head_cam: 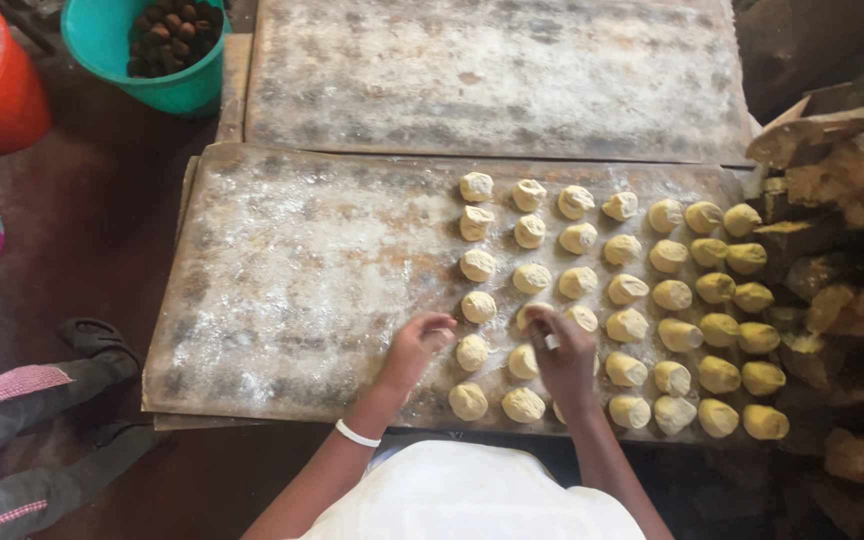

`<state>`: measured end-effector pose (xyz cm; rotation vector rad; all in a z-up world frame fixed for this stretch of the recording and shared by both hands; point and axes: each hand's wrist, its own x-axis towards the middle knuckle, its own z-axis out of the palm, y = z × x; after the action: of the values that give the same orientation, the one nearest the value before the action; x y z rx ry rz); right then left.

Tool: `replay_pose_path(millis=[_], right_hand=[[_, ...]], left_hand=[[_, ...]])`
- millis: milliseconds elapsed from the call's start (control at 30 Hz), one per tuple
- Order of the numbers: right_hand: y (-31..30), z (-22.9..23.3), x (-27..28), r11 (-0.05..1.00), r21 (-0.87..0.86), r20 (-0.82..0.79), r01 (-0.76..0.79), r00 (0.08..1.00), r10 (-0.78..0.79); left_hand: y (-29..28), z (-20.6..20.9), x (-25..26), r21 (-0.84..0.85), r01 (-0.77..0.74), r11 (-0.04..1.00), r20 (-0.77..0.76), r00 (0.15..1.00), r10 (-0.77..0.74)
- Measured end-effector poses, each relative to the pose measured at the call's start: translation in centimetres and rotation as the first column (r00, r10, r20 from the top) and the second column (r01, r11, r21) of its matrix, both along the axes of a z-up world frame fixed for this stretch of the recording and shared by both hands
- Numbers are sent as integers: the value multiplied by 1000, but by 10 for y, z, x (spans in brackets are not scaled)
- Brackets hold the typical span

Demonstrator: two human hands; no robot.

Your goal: The person shapes small pieces of dough into uniform balls by hand and arranges them in neat rows on a floured wooden table. Another person stands nearby and occasionally hands over additional dough pieces.

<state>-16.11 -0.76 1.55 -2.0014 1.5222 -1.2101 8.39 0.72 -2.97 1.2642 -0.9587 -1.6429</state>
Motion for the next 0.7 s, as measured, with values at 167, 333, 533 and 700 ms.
replay_pose_path(millis=[167, 333, 533, 700], right_hand=[[15, 15, -4, 996, 74, 16, 53, 998, -54], [28, 26, -20, 979, 185, 73, 89, 992, -104], [51, 19, -31, 994, 111, 10, 10, 1000, -11], [62, 14, -51, 994, 106, -28, -1, 1000, 4]], left_hand=[[16, 1, -35, -345, 448, 825, 667, 736, -120], [17, -8, -49, -396, 452, 799, 734, 679, -20], [23, -15, -55, -409, 402, 819, 759, 649, 60], [21, -17, -50, -391, 294, 872, 671, 740, 52]])
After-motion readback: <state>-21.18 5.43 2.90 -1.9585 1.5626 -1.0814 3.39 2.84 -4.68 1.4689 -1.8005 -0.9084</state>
